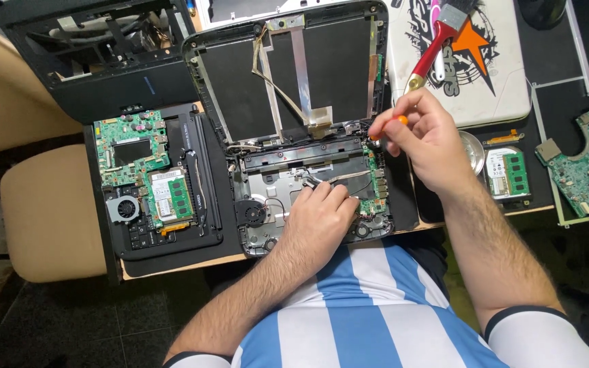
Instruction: Disassembling a laptop by removing screws and internal circuit boards using a screwdriver.
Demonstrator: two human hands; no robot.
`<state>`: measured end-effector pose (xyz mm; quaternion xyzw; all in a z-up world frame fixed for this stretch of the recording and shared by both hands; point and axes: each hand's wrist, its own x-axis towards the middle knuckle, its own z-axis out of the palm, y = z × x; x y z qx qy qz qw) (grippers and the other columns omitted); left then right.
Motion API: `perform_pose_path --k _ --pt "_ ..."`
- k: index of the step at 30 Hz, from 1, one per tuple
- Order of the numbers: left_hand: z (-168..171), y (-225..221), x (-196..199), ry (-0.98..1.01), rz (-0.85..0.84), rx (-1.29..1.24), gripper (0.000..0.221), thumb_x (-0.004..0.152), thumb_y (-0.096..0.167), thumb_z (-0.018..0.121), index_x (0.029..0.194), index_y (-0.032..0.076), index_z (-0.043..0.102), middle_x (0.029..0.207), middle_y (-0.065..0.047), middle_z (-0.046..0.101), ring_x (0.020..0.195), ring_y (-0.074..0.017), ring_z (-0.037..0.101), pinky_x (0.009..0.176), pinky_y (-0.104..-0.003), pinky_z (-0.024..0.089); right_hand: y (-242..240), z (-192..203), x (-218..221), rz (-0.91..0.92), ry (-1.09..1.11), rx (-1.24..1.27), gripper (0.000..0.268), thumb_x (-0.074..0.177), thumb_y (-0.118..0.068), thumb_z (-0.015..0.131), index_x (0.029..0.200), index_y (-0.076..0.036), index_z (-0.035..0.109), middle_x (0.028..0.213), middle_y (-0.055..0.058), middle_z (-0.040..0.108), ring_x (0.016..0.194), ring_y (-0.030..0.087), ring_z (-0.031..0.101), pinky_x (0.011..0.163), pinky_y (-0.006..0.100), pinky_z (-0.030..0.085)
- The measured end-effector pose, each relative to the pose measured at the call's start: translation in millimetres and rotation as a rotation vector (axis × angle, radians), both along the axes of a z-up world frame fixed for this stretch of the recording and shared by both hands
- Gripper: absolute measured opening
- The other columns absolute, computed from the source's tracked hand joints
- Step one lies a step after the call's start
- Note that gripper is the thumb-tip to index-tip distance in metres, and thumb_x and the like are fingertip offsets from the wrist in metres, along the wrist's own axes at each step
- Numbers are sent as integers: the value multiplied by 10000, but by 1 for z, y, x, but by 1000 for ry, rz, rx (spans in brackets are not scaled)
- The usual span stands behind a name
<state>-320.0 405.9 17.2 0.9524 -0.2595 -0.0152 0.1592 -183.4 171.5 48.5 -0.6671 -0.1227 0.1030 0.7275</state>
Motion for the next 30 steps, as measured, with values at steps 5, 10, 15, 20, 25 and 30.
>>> perform_pose_path --k 5,10,15,20,25,30 --pt "1 1 0 6 1 12 194 1162 233 851 1301 97 849 1160 -115 738 1125 -269 699 906 -430 555 0 8 -4 -12 21 7 269 1320 -239 613 1437 -16 708 1330 180 766 742 130 719 660 246 640" --pt "-1 0 2 -45 3 -17 208 1122 233 879 1277 98 846 1141 -96 724 1100 -263 699 878 -426 540 -4 1 1 -9 78 92 298 1278 -291 678 1459 -102 535 1233 169 803 843 112 775 786 211 645" --pt "11 0 4 3 4 -11 231 1112 213 899 1299 85 856 1152 -103 740 1103 -259 712 885 -426 552 -3 10 -2 -13 10 26 204 1284 -270 704 1310 -68 698 1303 165 798 665 95 681 606 215 580" --pt "13 0 5 -1 3 -15 251 1089 208 916 1296 79 856 1155 -106 740 1111 -258 715 884 -427 558 -5 -5 1 -11 68 77 320 1298 -318 646 1450 -37 635 1245 196 804 767 119 752 706 228 633" --pt "14 1 5 -10 6 -27 274 1063 210 930 1288 75 855 1151 -104 734 1117 -261 716 884 -431 566 0 1 0 -13 -26 11 325 1192 -189 848 1364 -46 612 1184 204 844 746 84 688 728 215 594" --pt "20 0 6 30 11 -24 265 1076 207 909 1299 74 855 1163 -108 743 1126 -257 722 891 -423 571 6 0 -5 -6 68 90 502 1326 -317 557 1733 -23 577 1305 208 766 833 147 773 769 261 692"
